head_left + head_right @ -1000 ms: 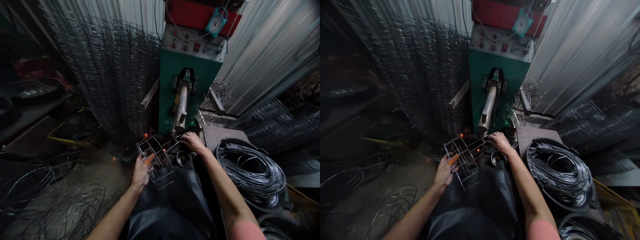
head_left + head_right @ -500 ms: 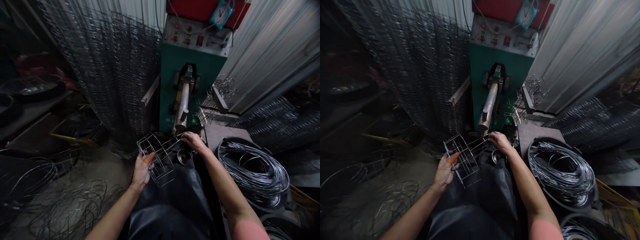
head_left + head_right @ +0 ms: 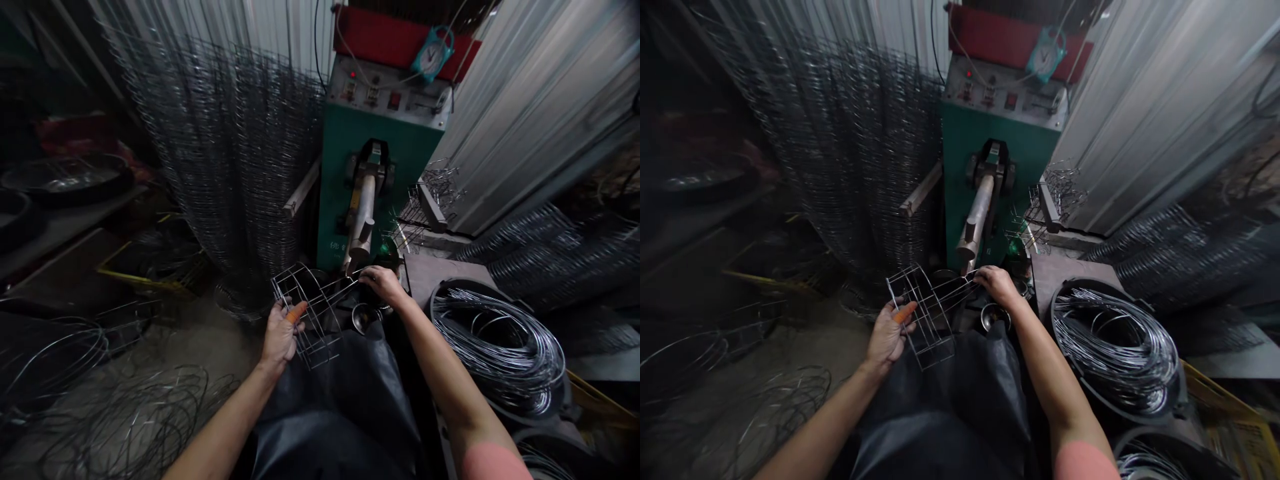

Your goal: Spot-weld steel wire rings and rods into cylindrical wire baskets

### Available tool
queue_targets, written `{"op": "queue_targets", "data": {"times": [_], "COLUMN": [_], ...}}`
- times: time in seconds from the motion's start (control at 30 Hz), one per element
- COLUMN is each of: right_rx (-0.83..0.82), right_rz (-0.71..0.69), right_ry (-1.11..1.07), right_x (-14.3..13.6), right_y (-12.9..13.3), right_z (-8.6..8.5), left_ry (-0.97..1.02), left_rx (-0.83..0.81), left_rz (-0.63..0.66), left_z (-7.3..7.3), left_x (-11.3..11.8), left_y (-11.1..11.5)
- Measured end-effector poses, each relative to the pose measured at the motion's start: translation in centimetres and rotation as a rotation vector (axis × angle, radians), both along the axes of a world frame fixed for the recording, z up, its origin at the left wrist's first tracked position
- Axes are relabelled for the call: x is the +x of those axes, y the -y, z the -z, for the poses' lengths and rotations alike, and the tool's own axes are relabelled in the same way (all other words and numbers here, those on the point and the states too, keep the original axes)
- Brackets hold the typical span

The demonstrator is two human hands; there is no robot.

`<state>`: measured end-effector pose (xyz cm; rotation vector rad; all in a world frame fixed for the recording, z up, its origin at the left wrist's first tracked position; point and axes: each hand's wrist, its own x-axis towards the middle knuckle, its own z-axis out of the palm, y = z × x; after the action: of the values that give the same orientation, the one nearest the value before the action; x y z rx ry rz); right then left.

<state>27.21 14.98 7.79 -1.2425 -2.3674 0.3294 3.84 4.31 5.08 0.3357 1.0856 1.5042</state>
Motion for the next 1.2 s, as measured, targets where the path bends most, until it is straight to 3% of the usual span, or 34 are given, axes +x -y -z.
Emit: {"op": "queue_targets", "data": {"times": [0.47, 0.73, 0.9, 1.07, 1.13, 1.2], "right_rx": [0.009, -0.005, 0.017, 0.113, 0.167, 0.117], "right_rz": [0.038, 0.055, 0.032, 0.016, 0.135, 0.322], "right_ry": [0.083, 0.059, 0.053, -0.022, -0.12, -0.202], "right_x": [-1.2, -1.1, -1.3, -1.6, -0.3, 2.1], "right_y": [-1.5, -1.5, -1.3, 2.3, 5.2, 8.7], "right_z": [-0.1, -0.1, -0.3, -1.4, -1.3, -0.2], "left_ry": [0.001, 0.005, -0.003, -0.016, 0.029, 0.096], "left_rx": [0.052, -0.009, 0.043, 0.05, 0.039, 0.011], "left_rz": [-0.008, -0.023, 0.063, 0.118, 0.123, 0.13], "left_z": [0.1, -0.2, -0.3, 0.0, 0.5, 0.9], "left_x": [-1.1, -1.2, -1.6, -2.6, -3.1, -3.6], "left_y": [-2.0, -2.6, -2.4, 0.5, 2.2, 3.7]}}
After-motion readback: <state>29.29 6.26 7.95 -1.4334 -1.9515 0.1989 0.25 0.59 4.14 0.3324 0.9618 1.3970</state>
